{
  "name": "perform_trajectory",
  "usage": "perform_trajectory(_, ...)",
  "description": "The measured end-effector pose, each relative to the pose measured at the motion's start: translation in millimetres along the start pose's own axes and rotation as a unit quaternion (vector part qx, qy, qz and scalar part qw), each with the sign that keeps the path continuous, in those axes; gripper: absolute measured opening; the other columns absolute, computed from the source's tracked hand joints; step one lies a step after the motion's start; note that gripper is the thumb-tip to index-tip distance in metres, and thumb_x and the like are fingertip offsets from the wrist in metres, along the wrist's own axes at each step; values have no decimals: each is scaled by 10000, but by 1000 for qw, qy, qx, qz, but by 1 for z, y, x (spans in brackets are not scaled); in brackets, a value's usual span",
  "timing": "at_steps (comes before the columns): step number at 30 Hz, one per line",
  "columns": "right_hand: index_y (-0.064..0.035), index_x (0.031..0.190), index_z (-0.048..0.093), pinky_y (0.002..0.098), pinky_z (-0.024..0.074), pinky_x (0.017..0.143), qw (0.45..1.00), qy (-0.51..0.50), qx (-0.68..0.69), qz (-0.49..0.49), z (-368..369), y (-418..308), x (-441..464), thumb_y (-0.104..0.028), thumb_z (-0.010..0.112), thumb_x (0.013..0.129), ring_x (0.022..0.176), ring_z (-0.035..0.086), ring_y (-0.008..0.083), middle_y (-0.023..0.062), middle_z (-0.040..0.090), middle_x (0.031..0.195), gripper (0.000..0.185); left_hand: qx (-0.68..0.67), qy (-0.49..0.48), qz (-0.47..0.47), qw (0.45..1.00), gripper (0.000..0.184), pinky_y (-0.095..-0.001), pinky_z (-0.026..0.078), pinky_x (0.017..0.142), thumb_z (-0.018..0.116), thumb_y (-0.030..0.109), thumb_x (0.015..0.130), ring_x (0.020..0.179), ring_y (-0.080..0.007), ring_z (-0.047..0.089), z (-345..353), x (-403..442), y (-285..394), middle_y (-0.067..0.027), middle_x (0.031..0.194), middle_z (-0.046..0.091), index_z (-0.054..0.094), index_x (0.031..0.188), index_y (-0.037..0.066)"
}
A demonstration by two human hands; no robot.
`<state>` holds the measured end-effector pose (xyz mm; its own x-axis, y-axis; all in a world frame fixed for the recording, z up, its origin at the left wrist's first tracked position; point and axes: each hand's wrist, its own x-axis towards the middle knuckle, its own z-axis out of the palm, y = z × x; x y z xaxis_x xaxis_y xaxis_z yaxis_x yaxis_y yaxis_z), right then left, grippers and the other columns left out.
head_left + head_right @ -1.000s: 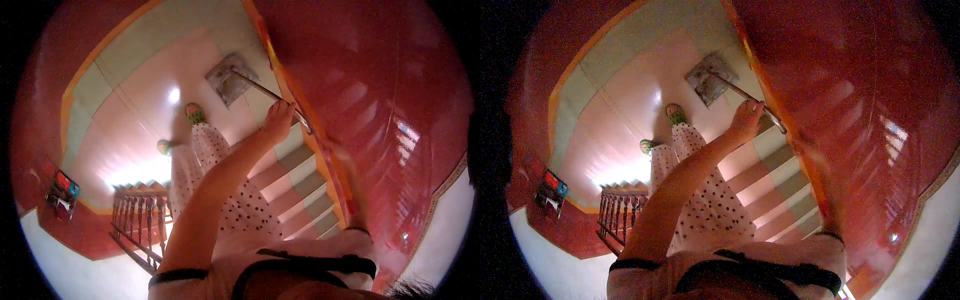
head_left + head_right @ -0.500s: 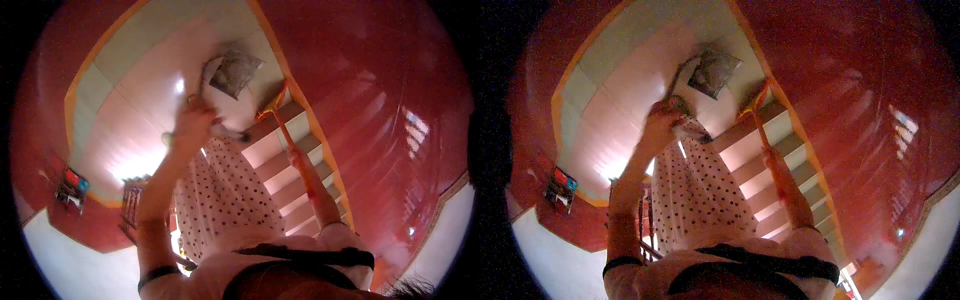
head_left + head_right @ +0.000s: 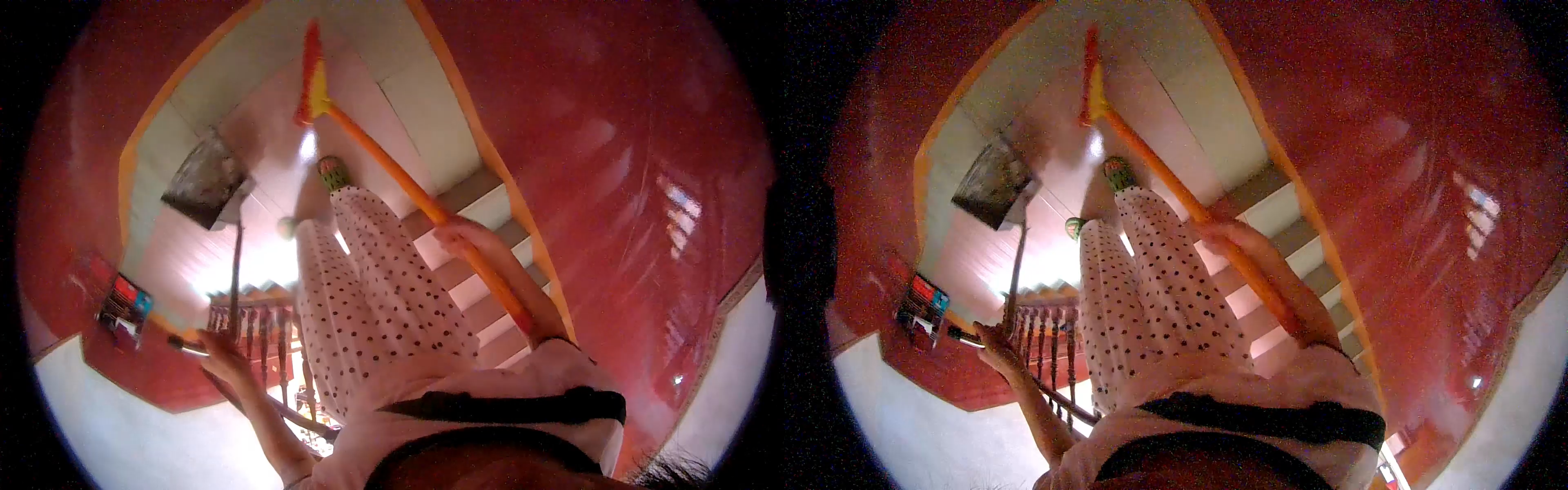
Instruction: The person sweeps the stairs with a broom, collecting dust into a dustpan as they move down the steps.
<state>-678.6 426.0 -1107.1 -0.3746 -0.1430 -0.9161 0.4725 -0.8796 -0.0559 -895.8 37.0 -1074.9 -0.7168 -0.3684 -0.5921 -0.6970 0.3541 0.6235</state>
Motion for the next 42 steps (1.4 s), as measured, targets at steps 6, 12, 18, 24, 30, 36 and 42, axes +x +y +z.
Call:
perform_trajectory(6,-41,938,440,167,349,391,981,-26,179,69,-109,63,-93,-115,408,794,498,419,65,21,442,693,165,5,37,96,995,345,-253,394,505,488,260,789,541,-132,431,-33,21,-12,-55,625,471,488,863,-77)
perform_trajectory(12,-88,1242,206,267,415,678,847,-158,507,22,-193,-9,72,-55,442,738,693,435,129,34,436,746,557,123,130,141,974,312,-306,399,519,468,232,777,566,-165,462,-89,57,-45,-91,627,496,529,862,-62)
perform_trajectory(18,-22,883,464,240,421,623,977,-14,146,-153,-16,-129,149,-119,485,756,661,463,130,48,475,749,161,169,138,145,965,344,-300,372,440,433,153,747,503,-171,437,-108,59,-64,-96,616,492,453,1053,-4)
perform_trajectory(24,-75,741,462,148,306,394,948,229,-206,-84,38,-124,70,-124,458,772,440,372,50,-30,376,555,57,302,58,191,932,426,-268,313,379,426,55,720,417,-130,413,-121,49,-113,-42,544,457,401,1145,34)
perform_trajectory(30,-67,873,492,142,382,500,973,124,-189,-47,-22,-209,85,-145,510,748,571,467,74,-9,472,651,147,78,92,105,987,404,-243,235,372,459,54,714,400,-94,322,-93,19,-130,10,478,343,317,1089,10)
perform_trajectory(36,-48,909,503,137,378,529,888,172,-398,-153,102,-166,121,-129,500,761,584,472,58,-24,495,775,168,-149,160,-95,971,348,-208,187,423,388,180,837,425,-73,202,-38,-10,-64,33,480,221,324,499,124)
perform_trajectory(42,-74,786,480,137,376,551,968,-20,-246,49,21,-252,102,-123,472,775,614,469,72,-25,458,701,51,-104,165,-39,980,387,-208,291,355,381,303,824,373,-64,293,-58,-15,-97,4,442,388,418,504,88)
